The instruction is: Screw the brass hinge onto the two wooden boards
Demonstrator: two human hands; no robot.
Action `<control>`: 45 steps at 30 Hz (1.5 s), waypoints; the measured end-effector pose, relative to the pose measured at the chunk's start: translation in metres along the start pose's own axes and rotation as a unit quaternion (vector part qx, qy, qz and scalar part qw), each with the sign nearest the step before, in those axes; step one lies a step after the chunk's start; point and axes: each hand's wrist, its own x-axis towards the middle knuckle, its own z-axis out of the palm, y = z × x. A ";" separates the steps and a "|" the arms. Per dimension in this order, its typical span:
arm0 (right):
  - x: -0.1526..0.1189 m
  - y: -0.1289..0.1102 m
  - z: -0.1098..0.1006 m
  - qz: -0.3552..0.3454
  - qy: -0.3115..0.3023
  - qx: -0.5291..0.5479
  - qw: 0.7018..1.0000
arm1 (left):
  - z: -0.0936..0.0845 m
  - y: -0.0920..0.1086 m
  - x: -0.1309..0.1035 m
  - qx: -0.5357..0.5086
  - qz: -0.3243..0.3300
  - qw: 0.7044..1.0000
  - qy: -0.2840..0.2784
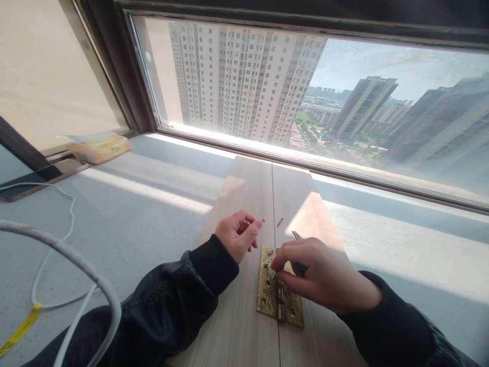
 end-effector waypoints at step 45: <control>0.003 -0.011 0.014 0.023 -0.088 -0.190 0.978 | -0.001 0.000 0.000 0.031 -0.008 0.999 -0.025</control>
